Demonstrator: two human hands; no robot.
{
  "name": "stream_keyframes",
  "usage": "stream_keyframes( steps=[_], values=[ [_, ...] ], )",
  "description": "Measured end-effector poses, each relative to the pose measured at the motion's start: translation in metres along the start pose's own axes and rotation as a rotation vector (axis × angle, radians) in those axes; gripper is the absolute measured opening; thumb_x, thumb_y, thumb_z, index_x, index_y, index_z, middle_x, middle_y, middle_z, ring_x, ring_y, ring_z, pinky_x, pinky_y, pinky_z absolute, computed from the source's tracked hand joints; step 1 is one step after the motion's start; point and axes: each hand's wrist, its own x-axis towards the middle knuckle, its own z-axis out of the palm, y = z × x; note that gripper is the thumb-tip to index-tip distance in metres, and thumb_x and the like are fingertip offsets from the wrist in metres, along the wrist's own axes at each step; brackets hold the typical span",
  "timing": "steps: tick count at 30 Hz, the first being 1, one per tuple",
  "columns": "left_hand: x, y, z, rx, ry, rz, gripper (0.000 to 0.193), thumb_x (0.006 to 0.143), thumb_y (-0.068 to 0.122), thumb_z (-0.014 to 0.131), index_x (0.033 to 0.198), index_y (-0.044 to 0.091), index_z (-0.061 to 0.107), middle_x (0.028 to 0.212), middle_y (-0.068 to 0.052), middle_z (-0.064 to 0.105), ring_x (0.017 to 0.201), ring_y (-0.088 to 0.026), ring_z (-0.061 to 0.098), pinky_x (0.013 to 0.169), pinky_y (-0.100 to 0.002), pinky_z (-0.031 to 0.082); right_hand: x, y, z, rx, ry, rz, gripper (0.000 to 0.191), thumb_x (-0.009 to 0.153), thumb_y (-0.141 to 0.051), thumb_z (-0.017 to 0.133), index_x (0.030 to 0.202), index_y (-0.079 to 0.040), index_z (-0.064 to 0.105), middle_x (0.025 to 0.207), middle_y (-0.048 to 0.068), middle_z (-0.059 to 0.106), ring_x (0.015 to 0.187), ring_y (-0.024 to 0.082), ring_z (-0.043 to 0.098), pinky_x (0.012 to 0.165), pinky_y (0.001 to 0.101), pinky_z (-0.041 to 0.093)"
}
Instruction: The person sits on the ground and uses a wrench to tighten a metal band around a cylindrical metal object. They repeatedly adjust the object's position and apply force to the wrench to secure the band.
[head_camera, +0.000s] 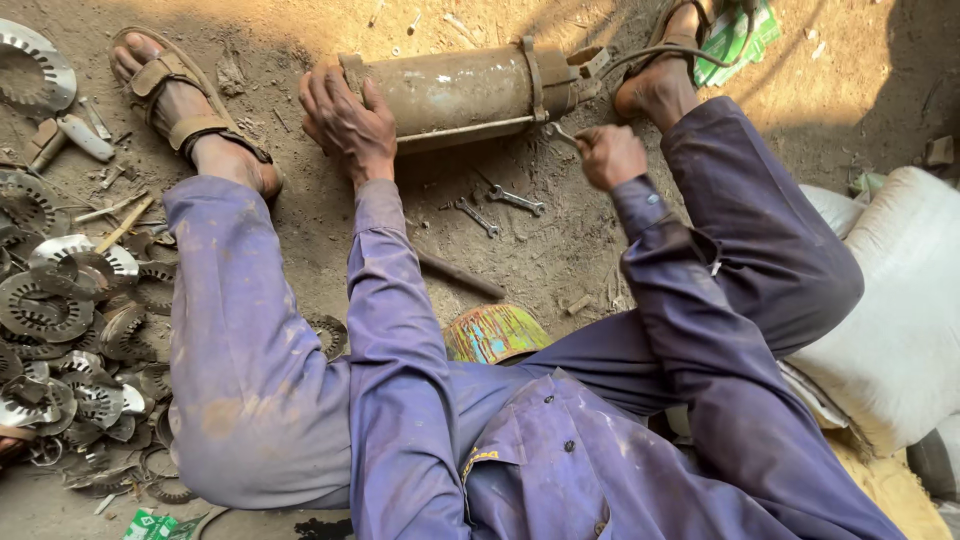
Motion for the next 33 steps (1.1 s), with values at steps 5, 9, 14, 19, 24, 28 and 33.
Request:
stream_keyframes(
  steps=[5, 9, 14, 19, 24, 28, 33],
  values=[
    [0.001, 0.000, -0.001, -0.011, 0.009, 0.010, 0.040, 0.102, 0.039, 0.062, 0.126, 0.007, 0.064, 0.140, -0.016, 0.062, 0.135, -0.039, 0.051, 0.105, -0.062, 0.045, 0.042, -0.024, -0.059, -0.259, -0.139, 0.041, 0.027, 0.105, -0.031, 0.060, 0.112, -0.013, 0.078, 0.091, 0.009, 0.076, 0.064, 0.019, 0.063, 0.059, 0.0382, 0.058],
    [-0.001, 0.000, -0.001, 0.008, 0.010, 0.012, 0.039, 0.100, 0.038, 0.063, 0.124, 0.007, 0.066, 0.140, -0.015, 0.062, 0.136, -0.038, 0.051, 0.106, -0.062, 0.045, 0.057, -0.050, -0.083, -0.402, -0.204, -0.059, 0.027, 0.101, -0.028, 0.065, 0.106, -0.005, 0.078, 0.092, 0.015, 0.074, 0.073, 0.027, 0.068, 0.071, 0.0416, 0.060],
    [-0.003, -0.001, 0.000, 0.003, 0.009, 0.016, 0.040, 0.100, 0.038, 0.064, 0.125, 0.006, 0.065, 0.140, -0.016, 0.062, 0.136, -0.037, 0.051, 0.105, -0.061, 0.046, 0.066, -0.076, -0.086, -0.475, -0.240, -0.061, 0.024, 0.098, -0.019, 0.060, 0.100, -0.002, 0.077, 0.090, 0.018, 0.074, 0.075, 0.031, 0.070, 0.076, 0.0450, 0.060],
    [-0.005, -0.001, 0.000, -0.022, -0.018, 0.009, 0.041, 0.098, 0.036, 0.064, 0.125, 0.005, 0.065, 0.139, -0.016, 0.061, 0.136, -0.037, 0.050, 0.102, -0.060, 0.047, 0.074, -0.089, -0.088, -0.549, -0.303, -0.055, 0.028, 0.100, -0.017, 0.056, 0.101, 0.003, 0.074, 0.091, 0.018, 0.073, 0.076, 0.030, 0.070, 0.074, 0.0460, 0.062],
    [-0.001, 0.000, -0.001, -0.009, -0.008, 0.025, 0.041, 0.100, 0.036, 0.065, 0.128, 0.006, 0.063, 0.141, -0.015, 0.059, 0.137, -0.037, 0.049, 0.105, -0.061, 0.046, 0.077, -0.101, -0.096, -0.583, -0.333, -0.081, 0.026, 0.099, -0.017, 0.054, 0.099, 0.002, 0.071, 0.088, 0.017, 0.070, 0.074, 0.028, 0.067, 0.069, 0.0422, 0.060],
    [-0.003, -0.004, 0.002, -0.026, -0.017, -0.006, 0.039, 0.098, 0.035, 0.064, 0.125, 0.007, 0.064, 0.140, -0.015, 0.061, 0.136, -0.036, 0.051, 0.103, -0.060, 0.047, 0.043, -0.088, -0.071, -0.545, -0.254, 0.089, 0.027, 0.103, -0.021, 0.053, 0.097, -0.001, 0.069, 0.082, 0.014, 0.067, 0.065, 0.021, 0.066, 0.056, 0.0353, 0.059],
    [-0.004, -0.007, 0.007, 0.006, -0.037, -0.009, 0.038, 0.100, 0.037, 0.064, 0.123, 0.007, 0.064, 0.140, -0.016, 0.061, 0.136, -0.038, 0.051, 0.102, -0.061, 0.047, -0.038, -0.050, 0.018, -0.252, 0.027, 0.036, 0.036, 0.116, -0.023, 0.035, 0.093, -0.008, 0.059, 0.070, 0.008, 0.062, 0.055, 0.019, 0.053, 0.044, 0.0365, 0.044]
  ],
)
